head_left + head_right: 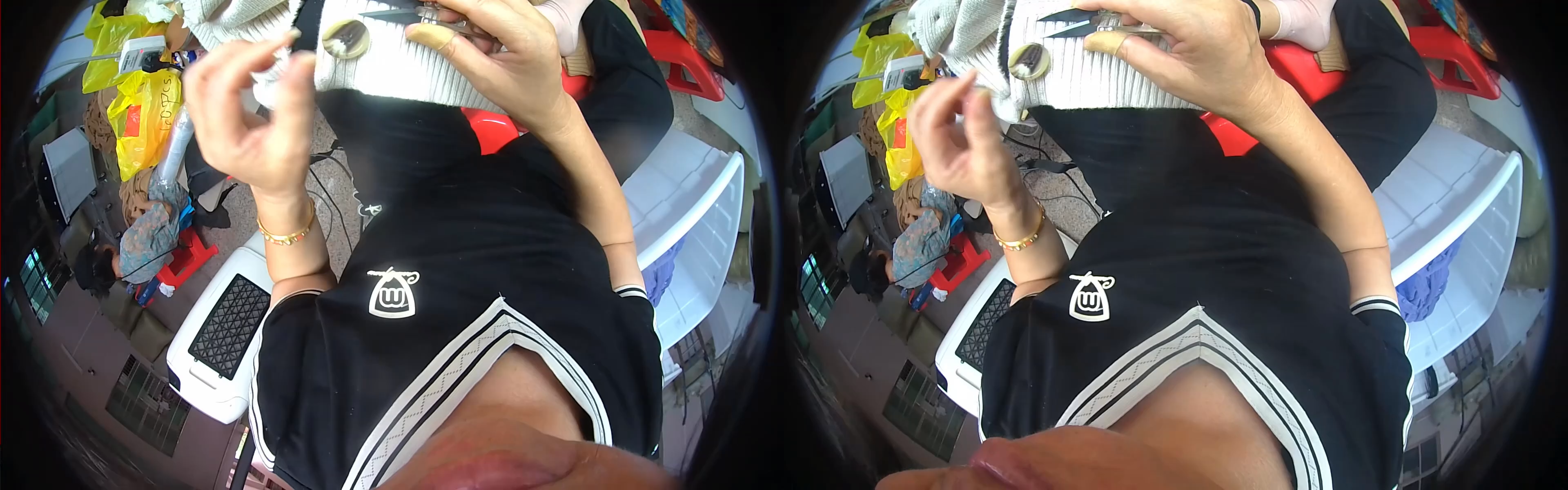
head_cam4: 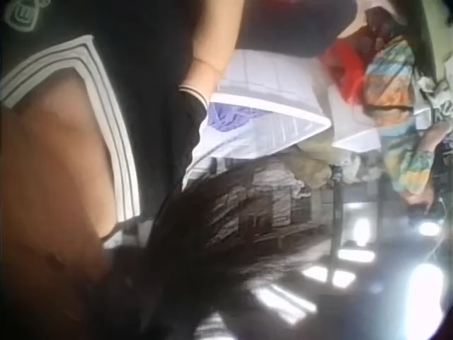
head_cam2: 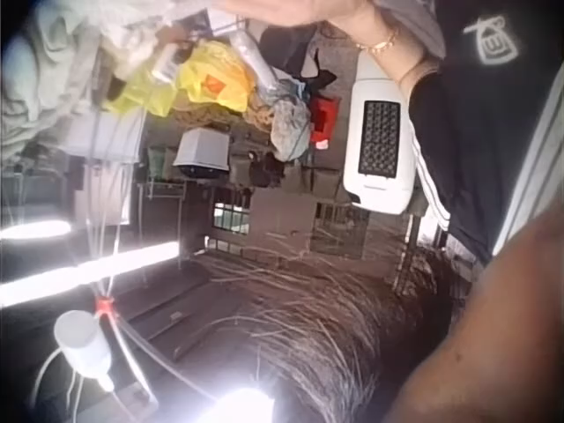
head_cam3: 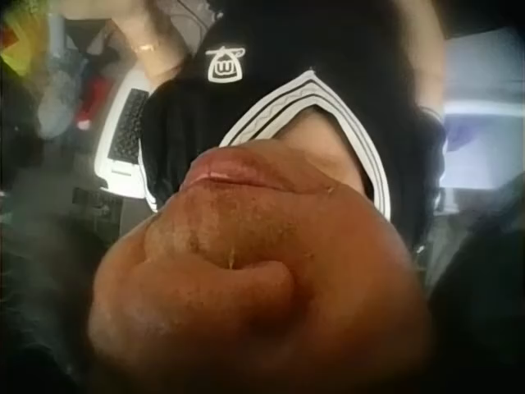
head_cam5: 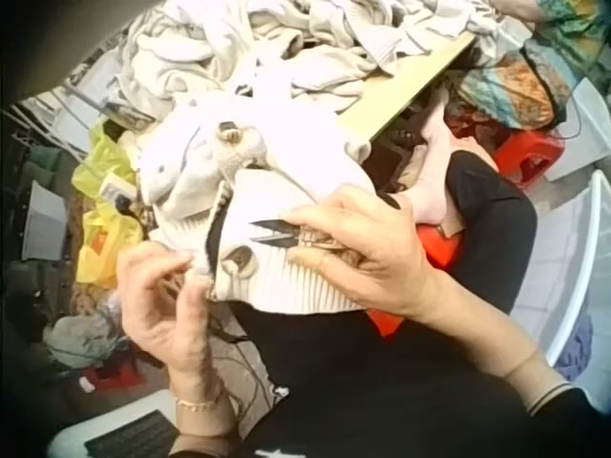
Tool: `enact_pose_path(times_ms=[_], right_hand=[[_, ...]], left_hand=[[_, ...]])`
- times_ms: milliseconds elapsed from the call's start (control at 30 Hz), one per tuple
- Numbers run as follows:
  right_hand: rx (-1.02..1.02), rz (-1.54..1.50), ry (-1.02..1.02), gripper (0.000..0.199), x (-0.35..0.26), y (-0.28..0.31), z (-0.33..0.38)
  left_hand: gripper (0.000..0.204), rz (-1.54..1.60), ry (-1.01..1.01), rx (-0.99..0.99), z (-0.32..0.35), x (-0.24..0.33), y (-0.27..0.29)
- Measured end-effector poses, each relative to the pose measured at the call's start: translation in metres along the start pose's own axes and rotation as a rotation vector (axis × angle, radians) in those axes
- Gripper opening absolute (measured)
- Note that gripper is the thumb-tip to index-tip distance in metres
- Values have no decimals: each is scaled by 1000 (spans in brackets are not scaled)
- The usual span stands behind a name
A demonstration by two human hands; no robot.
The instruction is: Using scissors to trim loose threads and clean up the finish on knitted garments.
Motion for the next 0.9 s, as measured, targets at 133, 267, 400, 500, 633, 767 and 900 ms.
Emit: enact_pose_path(times_ms=[133,267,400,500,633,767,900], right_hand=[[0,-13,-25,36,-2,-1,-2],[-1,-20,28,35,-9,5,3],[-45,113,112,37,-15,4,0],[-26,203,98,35,-16,2,-5],[277,-48,466,38,11,-24,-16],[-29,161,65,39,-13,-4,-8],[-12,-99,-89,34,-11,-3,-6]], left_hand=[[35,-249,-56,-132,14,13,-3],[32,-277,-55,-68,17,12,-10],[28,-325,-75,-96,18,11,-10],[24,-349,-144,-95,19,9,-8],[20,-370,-189,-82,21,7,-12],[18,-317,-219,-73,20,4,-11],[16,-250,-270,-98,9,8,-14]])
Point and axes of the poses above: each hand's wrist, its own z-axis away from the middle knuckle, its own y-axis out of the back of the hand, x = y × z, the point moved 2 cm from there along -z, towards the middle knuckle, and after that the axes turned 8 degrees about -y, right-handed, at the moved point
